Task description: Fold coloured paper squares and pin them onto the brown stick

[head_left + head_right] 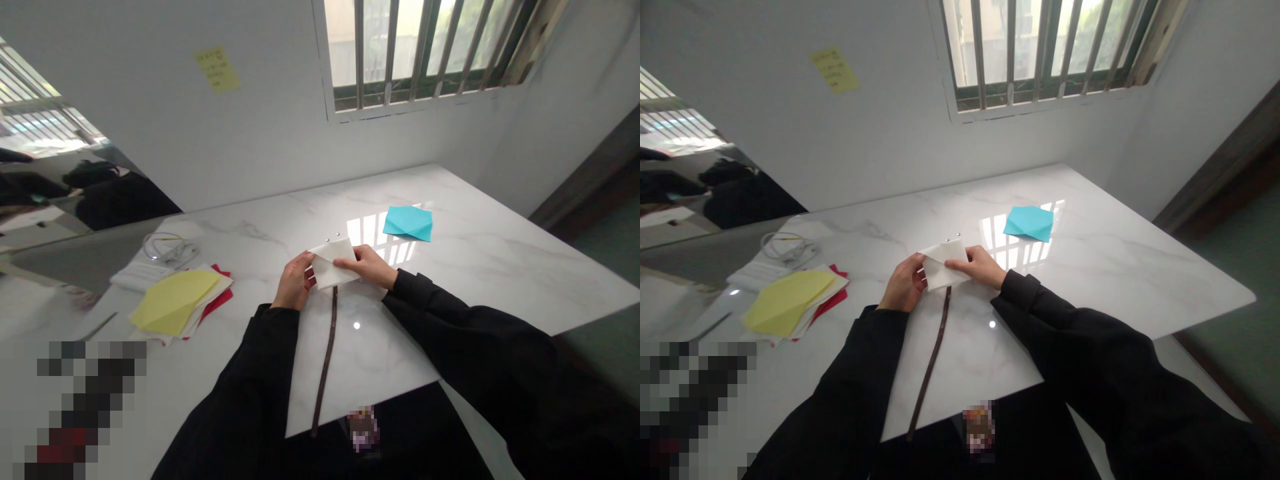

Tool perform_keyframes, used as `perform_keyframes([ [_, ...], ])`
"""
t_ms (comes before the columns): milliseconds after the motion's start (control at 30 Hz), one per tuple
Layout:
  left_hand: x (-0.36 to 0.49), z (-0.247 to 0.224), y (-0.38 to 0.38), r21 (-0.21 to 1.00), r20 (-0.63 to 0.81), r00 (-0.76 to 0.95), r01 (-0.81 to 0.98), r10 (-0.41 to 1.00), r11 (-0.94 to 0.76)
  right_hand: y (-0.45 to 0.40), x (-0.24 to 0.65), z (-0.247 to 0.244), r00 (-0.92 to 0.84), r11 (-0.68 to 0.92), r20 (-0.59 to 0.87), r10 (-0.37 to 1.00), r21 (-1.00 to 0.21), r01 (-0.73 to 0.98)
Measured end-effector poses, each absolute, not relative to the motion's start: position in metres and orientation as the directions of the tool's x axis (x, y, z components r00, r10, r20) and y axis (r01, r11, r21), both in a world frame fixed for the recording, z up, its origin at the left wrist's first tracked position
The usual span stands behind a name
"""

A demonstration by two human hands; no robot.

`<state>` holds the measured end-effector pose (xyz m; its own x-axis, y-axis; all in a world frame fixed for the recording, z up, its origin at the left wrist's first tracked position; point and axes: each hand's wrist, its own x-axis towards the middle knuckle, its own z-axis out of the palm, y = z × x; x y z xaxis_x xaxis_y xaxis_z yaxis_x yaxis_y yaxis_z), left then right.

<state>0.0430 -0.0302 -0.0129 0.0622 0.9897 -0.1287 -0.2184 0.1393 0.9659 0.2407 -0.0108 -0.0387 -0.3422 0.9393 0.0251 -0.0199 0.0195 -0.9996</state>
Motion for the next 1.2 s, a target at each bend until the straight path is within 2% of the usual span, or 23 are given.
perform_keyframes([
  [200, 0.042, -0.010, -0.033, 0.975, -0.086, 0.096, -0.198, 0.992, 0.104, -0.010, 0.242, -0.039, -0.331, 0.045, 0.047, 0.942, -0.999, -0.015],
  [367, 0.042, -0.014, -0.030, 0.982, -0.046, 0.023, -0.180, 0.999, 0.050, -0.011, 0.242, -0.037, -0.345, 0.035, 0.037, 0.938, -0.999, -0.012],
  [500, 0.041, -0.018, -0.026, 0.984, -0.054, -0.043, -0.170, 0.998, 0.046, -0.011, 0.241, -0.038, -0.359, 0.018, 0.026, 0.933, -1.000, -0.025],
  [867, 0.039, -0.017, -0.026, 0.975, -0.122, -0.073, -0.195, 0.990, 0.106, -0.011, 0.239, -0.038, -0.373, 0.016, 0.025, 0.927, -1.000, -0.027],
  [933, 0.040, -0.017, -0.028, 0.975, -0.130, -0.049, -0.188, 0.990, 0.118, -0.012, 0.239, -0.036, -0.366, 0.017, 0.027, 0.930, -0.999, -0.030],
  [1100, 0.044, -0.019, -0.033, 0.984, -0.131, 0.134, -0.106, 0.982, 0.146, -0.013, 0.239, -0.035, -0.326, 0.013, 0.032, 0.945, -0.998, -0.060],
  [1200, 0.046, -0.023, -0.034, 0.988, -0.100, 0.154, -0.102, 0.983, 0.117, -0.012, 0.239, -0.036, -0.310, 0.016, 0.032, 0.950, -0.998, -0.055],
])
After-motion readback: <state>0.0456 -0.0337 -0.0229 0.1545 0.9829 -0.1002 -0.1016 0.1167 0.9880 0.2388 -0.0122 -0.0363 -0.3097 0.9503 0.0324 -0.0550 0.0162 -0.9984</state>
